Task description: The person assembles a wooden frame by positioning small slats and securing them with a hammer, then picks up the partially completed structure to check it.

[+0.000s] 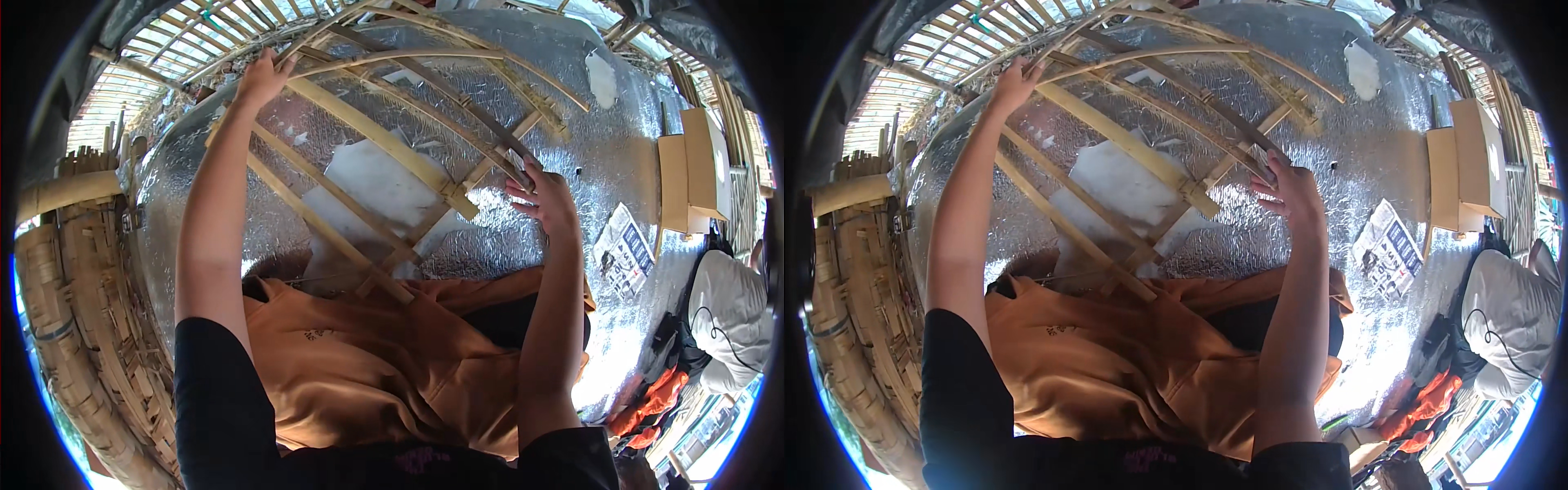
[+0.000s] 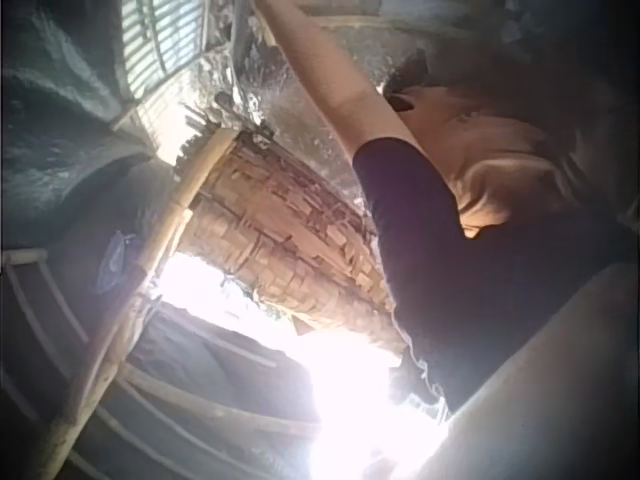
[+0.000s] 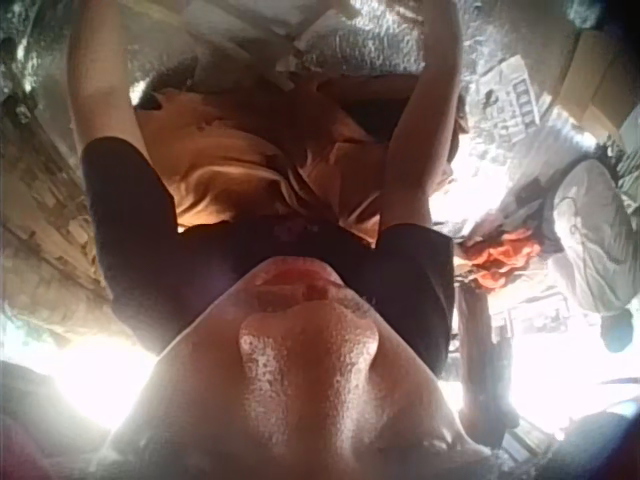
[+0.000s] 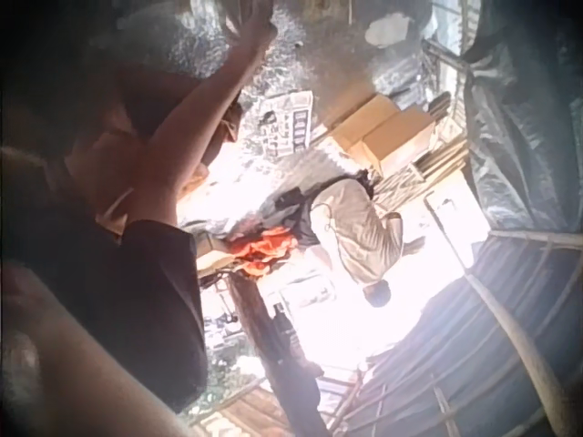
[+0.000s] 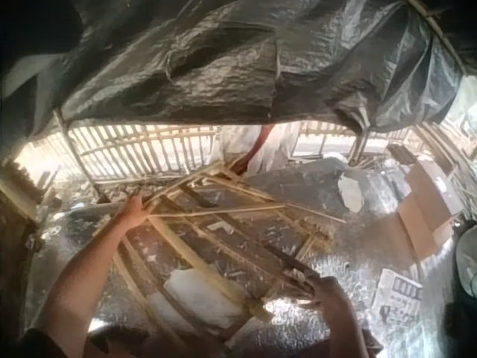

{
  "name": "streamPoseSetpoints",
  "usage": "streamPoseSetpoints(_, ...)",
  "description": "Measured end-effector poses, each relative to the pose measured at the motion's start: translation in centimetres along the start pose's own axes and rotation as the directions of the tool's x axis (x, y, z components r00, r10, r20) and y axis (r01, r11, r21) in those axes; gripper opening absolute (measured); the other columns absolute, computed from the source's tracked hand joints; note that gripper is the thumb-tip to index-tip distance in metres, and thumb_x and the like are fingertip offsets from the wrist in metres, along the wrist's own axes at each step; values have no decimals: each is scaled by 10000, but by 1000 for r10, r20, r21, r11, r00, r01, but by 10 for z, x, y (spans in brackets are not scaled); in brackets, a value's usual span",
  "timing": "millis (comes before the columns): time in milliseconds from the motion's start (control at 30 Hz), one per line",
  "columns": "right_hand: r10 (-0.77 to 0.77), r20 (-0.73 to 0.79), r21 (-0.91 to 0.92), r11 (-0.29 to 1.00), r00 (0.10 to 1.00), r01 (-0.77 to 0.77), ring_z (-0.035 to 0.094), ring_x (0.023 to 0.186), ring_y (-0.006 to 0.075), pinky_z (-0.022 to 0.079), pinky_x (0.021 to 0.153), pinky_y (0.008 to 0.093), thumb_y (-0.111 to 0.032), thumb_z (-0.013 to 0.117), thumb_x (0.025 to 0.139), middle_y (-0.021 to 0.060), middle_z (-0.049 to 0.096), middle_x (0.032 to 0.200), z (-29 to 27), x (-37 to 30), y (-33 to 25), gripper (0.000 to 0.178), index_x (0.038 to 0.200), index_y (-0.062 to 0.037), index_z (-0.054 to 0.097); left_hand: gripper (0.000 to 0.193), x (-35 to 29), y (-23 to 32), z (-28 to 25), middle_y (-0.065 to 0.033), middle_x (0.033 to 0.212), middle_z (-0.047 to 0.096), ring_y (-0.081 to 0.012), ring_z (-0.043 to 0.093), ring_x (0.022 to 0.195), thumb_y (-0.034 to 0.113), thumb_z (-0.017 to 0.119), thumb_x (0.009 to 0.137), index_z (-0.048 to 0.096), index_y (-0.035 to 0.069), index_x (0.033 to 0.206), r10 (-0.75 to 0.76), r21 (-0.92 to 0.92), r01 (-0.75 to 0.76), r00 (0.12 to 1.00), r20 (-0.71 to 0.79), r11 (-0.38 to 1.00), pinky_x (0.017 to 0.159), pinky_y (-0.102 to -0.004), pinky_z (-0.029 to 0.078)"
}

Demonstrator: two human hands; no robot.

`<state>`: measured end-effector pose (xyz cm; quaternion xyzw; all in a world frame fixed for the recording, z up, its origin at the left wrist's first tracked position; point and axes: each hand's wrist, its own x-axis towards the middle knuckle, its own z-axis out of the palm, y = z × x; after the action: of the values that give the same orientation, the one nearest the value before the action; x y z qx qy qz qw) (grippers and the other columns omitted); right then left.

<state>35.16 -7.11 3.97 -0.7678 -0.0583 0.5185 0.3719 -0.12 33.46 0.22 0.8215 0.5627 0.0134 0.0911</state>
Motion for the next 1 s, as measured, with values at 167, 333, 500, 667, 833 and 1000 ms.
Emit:
streamPoseSetpoints(167,44,235,496,854,971,-158,633,1196,350,503,1012,548,-378,550,1028,212,643,1267,8,-3,19,536,1360,39,498,667,25,-7,11,-203,1164,697,-405,661,1091,651,541,935,600,94,1298,-22,-22,21,999,-39,1000,943,-504,508)
streamPoseSetpoints(333,63,345,745,588,936,-314,508,1347,352,281,1169,601,-447,467,1024,231,617,1312,19,-6,26,631,1405,56,454,561,16,-4,16,-163,1187,698,-404,646,1119,641,526,946,613,197,1278,-40,-26,38,995,-95,999,949,-515,497)
streamPoseSetpoints(500,70,248,773,587,966,-241,523,1316,359,298,1169,566,-440,453,1006,223,623,1279,34,-22,16,643,1403,66,451,454,9,-3,12,-133,1110,718,-398,649,1092,618,494,974,615,216,1146,-90,-19,89,985,-146,996,900,-519,507)
streamPoseSetpoints(667,68,196,826,527,978,-202,564,1241,355,406,1085,511,-407,491,996,230,604,1245,32,-20,20,625,1381,84,452,467,3,1,7,-129,1122,720,-398,658,1072,619,496,973,618,228,1197,-75,-43,68,977,-197,997,884,-517,515)
streamPoseSetpoints(833,66,200,806,557,978,-202,621,1130,314,480,916,440,-389,519,986,222,593,1240,31,-21,24,547,1285,69,521,466,4,1,-2,-115,1128,723,-394,663,1063,610,505,973,630,231,1213,-48,7,51,970,-237,999,885,-518,516)
streamPoseSetpoints(1000,-8,161,815,566,987,-129,664,1030,267,492,831,401,-428,499,1001,150,660,1075,30,-35,7,504,1192,22,620,455,5,-6,-18,-120,1103,726,-400,663,1063,584,514,977,641,203,1191,-77,-117,44,952,-295,992,881,-524,516)
